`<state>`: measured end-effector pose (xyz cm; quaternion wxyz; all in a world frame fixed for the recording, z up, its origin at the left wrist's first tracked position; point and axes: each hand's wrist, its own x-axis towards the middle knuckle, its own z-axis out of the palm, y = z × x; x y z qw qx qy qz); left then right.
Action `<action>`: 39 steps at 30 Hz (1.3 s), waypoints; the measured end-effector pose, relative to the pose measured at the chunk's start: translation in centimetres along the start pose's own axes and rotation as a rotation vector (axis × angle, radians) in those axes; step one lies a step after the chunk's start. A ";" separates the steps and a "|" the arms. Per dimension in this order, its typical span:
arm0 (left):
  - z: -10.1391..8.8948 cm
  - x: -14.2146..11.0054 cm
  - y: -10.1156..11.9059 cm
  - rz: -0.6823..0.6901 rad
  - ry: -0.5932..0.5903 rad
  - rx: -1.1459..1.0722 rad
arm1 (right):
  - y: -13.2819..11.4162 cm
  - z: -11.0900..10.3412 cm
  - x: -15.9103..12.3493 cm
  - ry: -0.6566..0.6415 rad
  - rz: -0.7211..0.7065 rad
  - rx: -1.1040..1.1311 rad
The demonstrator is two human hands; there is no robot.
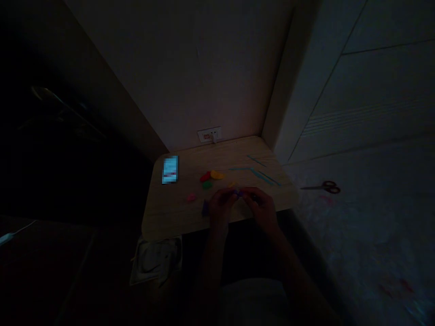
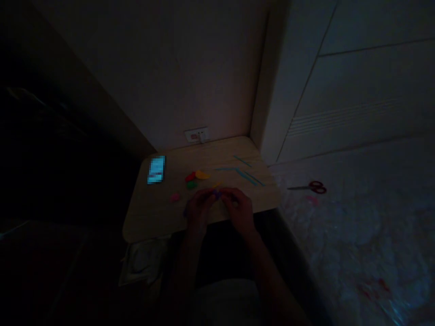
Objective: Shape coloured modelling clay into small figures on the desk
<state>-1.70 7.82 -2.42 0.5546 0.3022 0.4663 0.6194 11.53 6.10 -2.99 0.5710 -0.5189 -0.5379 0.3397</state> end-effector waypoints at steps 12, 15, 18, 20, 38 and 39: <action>-0.1 0.0 -0.3 -0.003 -0.080 -0.039 | -0.2 -0.2 0.3 -0.006 -0.010 -0.016; -0.2 0.0 -0.1 -0.023 -0.065 -0.014 | -0.2 -0.3 0.4 -0.016 -0.027 -0.022; -0.3 -0.1 0.3 -0.044 -0.072 0.021 | -0.3 -0.4 0.4 -0.021 -0.066 -0.024; -0.4 -0.1 0.6 -0.057 -0.081 0.039 | -0.3 -0.5 0.4 -0.032 -0.089 -0.031; -1.5 0.8 -0.7 -0.012 -0.091 0.066 | 0.8 -0.8 0.3 -0.053 0.037 0.022; -1.5 0.8 -0.7 -0.008 -0.087 0.071 | 0.8 -0.8 0.2 -0.061 0.039 0.014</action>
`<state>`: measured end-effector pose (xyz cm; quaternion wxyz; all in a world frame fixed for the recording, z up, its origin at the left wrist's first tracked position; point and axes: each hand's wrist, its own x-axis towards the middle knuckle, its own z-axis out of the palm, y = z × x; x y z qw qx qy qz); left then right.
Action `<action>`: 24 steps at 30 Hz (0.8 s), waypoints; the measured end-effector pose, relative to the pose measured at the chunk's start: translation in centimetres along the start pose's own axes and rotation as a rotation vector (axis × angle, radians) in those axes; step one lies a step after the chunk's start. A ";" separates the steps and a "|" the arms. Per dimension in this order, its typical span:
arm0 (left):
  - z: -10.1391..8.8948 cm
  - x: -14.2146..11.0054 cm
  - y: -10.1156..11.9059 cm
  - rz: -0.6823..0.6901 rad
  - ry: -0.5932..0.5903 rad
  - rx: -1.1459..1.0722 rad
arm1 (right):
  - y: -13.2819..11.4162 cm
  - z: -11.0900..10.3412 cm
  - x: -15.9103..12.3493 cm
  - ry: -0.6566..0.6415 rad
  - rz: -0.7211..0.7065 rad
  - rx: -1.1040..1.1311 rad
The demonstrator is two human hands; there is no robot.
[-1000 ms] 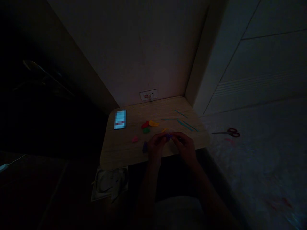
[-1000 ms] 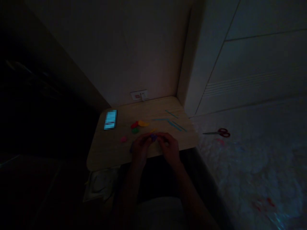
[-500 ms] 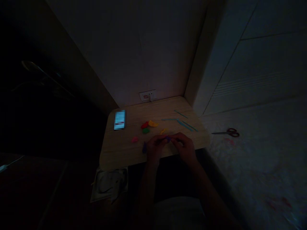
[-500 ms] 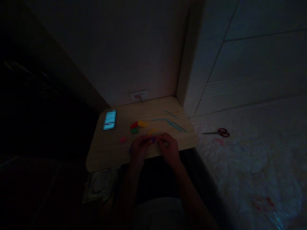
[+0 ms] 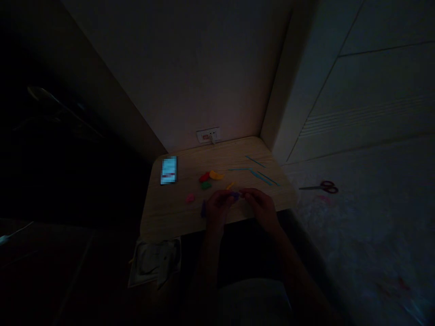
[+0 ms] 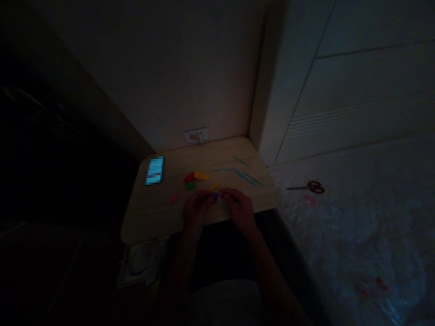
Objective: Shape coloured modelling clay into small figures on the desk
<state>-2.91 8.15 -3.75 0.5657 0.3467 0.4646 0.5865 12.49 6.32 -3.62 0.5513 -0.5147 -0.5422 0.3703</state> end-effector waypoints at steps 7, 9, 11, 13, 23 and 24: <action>-0.2 -0.2 0.1 0.033 -0.040 0.031 | -0.6 0.2 0.0 -0.079 -0.156 -0.088; -0.3 -0.1 0.1 0.032 -0.050 0.035 | -0.8 0.2 0.0 -0.070 -0.176 -0.108; -0.3 0.0 0.0 0.028 -0.061 0.044 | -0.9 0.1 0.0 -0.071 -0.189 -0.127; -0.3 0.0 0.0 0.034 -0.079 0.060 | -0.9 0.1 0.0 -0.079 -0.191 -0.137; -1.5 -0.1 2.2 0.207 -0.008 0.161 | 0.3 0.2 0.0 -0.015 0.041 0.107; -1.9 0.0 2.5 0.238 0.029 0.183 | 0.3 0.2 0.1 -0.021 0.061 0.140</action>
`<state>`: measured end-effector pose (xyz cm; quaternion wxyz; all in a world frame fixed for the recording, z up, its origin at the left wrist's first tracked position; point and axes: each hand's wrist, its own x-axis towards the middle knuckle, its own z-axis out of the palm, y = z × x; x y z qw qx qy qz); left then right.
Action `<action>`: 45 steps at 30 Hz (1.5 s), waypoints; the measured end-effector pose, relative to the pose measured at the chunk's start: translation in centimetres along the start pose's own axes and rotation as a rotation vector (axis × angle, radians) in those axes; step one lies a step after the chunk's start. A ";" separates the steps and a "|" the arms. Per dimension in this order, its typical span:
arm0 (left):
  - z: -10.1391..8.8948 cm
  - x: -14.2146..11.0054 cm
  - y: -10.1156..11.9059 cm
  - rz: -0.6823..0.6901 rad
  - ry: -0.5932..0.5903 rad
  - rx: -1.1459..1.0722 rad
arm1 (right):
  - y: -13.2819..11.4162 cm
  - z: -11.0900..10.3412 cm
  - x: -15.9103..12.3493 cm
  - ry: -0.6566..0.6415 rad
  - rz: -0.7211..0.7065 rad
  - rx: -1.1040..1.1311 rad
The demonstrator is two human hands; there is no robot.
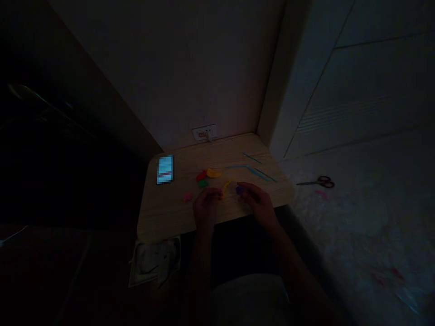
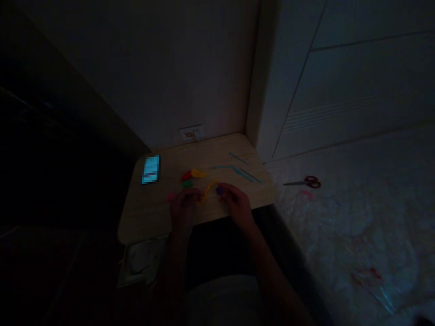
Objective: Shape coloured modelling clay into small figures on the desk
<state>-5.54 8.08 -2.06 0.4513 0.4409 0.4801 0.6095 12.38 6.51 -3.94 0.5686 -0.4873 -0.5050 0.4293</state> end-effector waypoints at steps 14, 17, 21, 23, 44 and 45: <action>-5.2 1.0 -1.4 0.347 -0.022 0.724 | 1.3 -0.2 0.3 0.048 -0.128 -0.454; -5.5 0.8 -1.7 0.412 -0.111 0.803 | 2.0 -0.1 0.5 0.084 -0.169 -0.652; -5.6 0.5 -2.4 0.419 -0.203 0.824 | 2.6 0.0 1.1 0.087 -0.225 -0.790; -5.5 0.4 -2.5 0.420 -0.210 0.827 | 2.8 0.0 1.5 0.082 -0.250 -0.813; -6.5 0.1 -3.3 0.368 -0.053 0.714 | 1.0 0.8 1.3 0.039 -0.374 -0.635; -6.5 0.0 -3.3 0.358 -0.030 0.692 | 0.6 1.2 1.1 0.029 -0.376 -0.605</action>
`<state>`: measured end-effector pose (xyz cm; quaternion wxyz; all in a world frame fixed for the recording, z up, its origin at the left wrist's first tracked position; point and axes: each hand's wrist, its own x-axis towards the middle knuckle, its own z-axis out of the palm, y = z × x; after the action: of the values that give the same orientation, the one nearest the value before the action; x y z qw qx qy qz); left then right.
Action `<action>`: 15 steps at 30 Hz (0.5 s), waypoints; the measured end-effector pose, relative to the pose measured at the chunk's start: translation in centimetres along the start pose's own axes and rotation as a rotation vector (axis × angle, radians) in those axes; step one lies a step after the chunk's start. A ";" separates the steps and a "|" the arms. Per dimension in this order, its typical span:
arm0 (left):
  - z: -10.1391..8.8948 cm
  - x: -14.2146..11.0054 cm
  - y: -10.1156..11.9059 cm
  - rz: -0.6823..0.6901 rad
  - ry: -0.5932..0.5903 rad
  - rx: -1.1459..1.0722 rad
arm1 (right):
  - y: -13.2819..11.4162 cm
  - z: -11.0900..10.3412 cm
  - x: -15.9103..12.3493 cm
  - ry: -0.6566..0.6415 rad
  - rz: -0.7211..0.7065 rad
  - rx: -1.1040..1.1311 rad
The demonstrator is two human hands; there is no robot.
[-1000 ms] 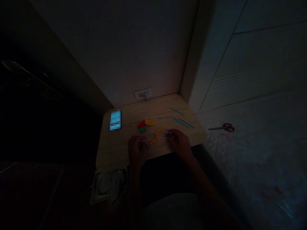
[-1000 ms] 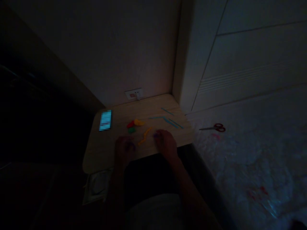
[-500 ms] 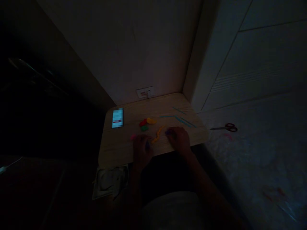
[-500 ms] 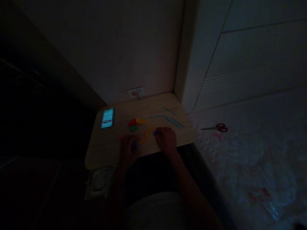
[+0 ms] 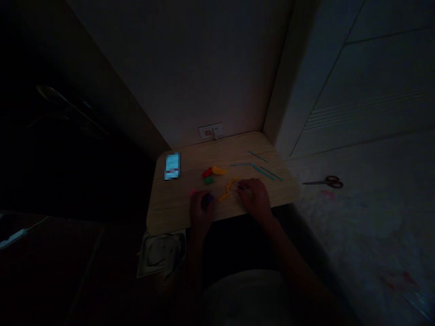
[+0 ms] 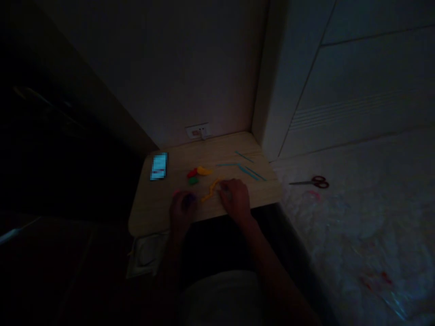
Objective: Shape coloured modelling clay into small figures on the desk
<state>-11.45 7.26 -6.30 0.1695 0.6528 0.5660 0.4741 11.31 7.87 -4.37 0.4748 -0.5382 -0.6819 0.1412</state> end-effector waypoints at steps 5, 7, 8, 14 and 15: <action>-0.2 -1.3 0.6 -0.086 0.051 -0.110 | -3.3 1.0 -0.7 -0.140 0.072 0.275; -0.4 -1.7 1.2 -0.071 0.016 -0.114 | -4.4 1.4 -1.1 -0.215 0.110 0.319; -0.4 -1.8 1.5 -0.050 -0.012 -0.113 | -4.8 1.6 -1.3 -0.236 0.121 0.326; -0.6 -1.2 3.7 0.071 -0.079 -0.048 | -5.3 1.7 -1.4 -0.219 0.147 0.331; -0.6 -1.1 4.0 0.091 -0.081 -0.039 | -5.2 1.7 -1.5 -0.208 0.154 0.354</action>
<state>-9.52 4.89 -3.47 0.1832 0.6930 0.5191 0.4656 6.81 5.16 -2.35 0.4766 -0.4796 -0.6487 0.3494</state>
